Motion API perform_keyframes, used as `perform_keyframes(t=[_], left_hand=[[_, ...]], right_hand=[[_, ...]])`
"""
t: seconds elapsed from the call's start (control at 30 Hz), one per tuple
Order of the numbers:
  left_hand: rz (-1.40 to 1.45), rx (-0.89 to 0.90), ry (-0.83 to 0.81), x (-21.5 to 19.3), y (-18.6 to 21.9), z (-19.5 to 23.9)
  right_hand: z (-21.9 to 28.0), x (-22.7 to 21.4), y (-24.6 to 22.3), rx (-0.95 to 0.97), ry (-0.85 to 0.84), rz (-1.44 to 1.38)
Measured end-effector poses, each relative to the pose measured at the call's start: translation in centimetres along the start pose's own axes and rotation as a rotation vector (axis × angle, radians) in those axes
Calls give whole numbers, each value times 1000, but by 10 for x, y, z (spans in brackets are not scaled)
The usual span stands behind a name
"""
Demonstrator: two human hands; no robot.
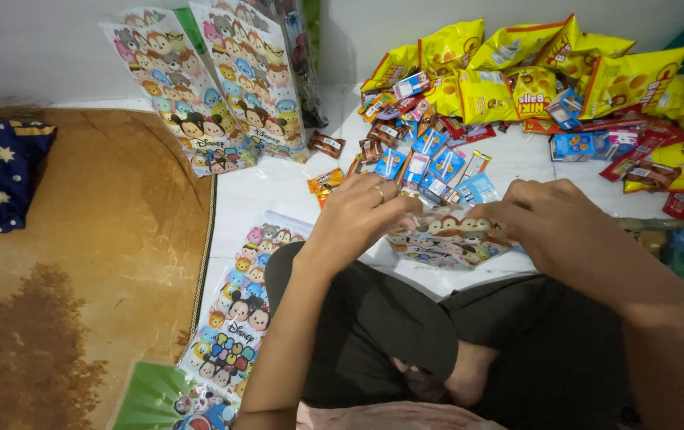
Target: The person puts various packaged snacks into a large plastic bag by hand, handling individual packs of chocolates and chips.
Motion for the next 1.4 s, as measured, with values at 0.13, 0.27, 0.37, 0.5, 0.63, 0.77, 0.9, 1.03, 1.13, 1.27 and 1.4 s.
perform_keyframes(t=[0.13,0.27,0.37,0.5,0.63,0.77,0.9,1.03,1.13,1.27,1.4], left_hand=[[-29,24,-39,4,-2,0],[-26,17,-144,7,-1,-1],[-16,5,-159,5,0,-2],[-28,4,-159,2,3,-7],[-83,20,-161,5,3,-4],[-135,-13,-270,1,7,-6],[-136,-35,-296,0,11,-9],[-213,14,-292,-2,12,-11],[-221,53,-237,-2,11,-11],[-201,113,-139,-8,14,-13],[22,50,-165,-12,17,-15]], right_hand=[[1,1,-1,83,24,1],[2,1,-2,118,4,-61],[3,1,-3,87,49,-49],[5,-1,-4,86,49,-52],[6,0,-3,91,48,-50],[5,1,-2,72,58,-60],[5,0,-3,31,47,-14],[3,1,-3,48,63,-3],[4,0,-1,30,83,-24],[5,3,1,38,81,2],[1,-4,-5,25,72,4]])
Point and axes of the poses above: each hand's wrist, its own z-axis away from the middle knuckle, its own x-axis out of the palm, y = z × x, the point moved 2 cm from there along -z, towards the middle knuckle, and after that the axes turned 4 degrees about -y, right-handed, at the moved point
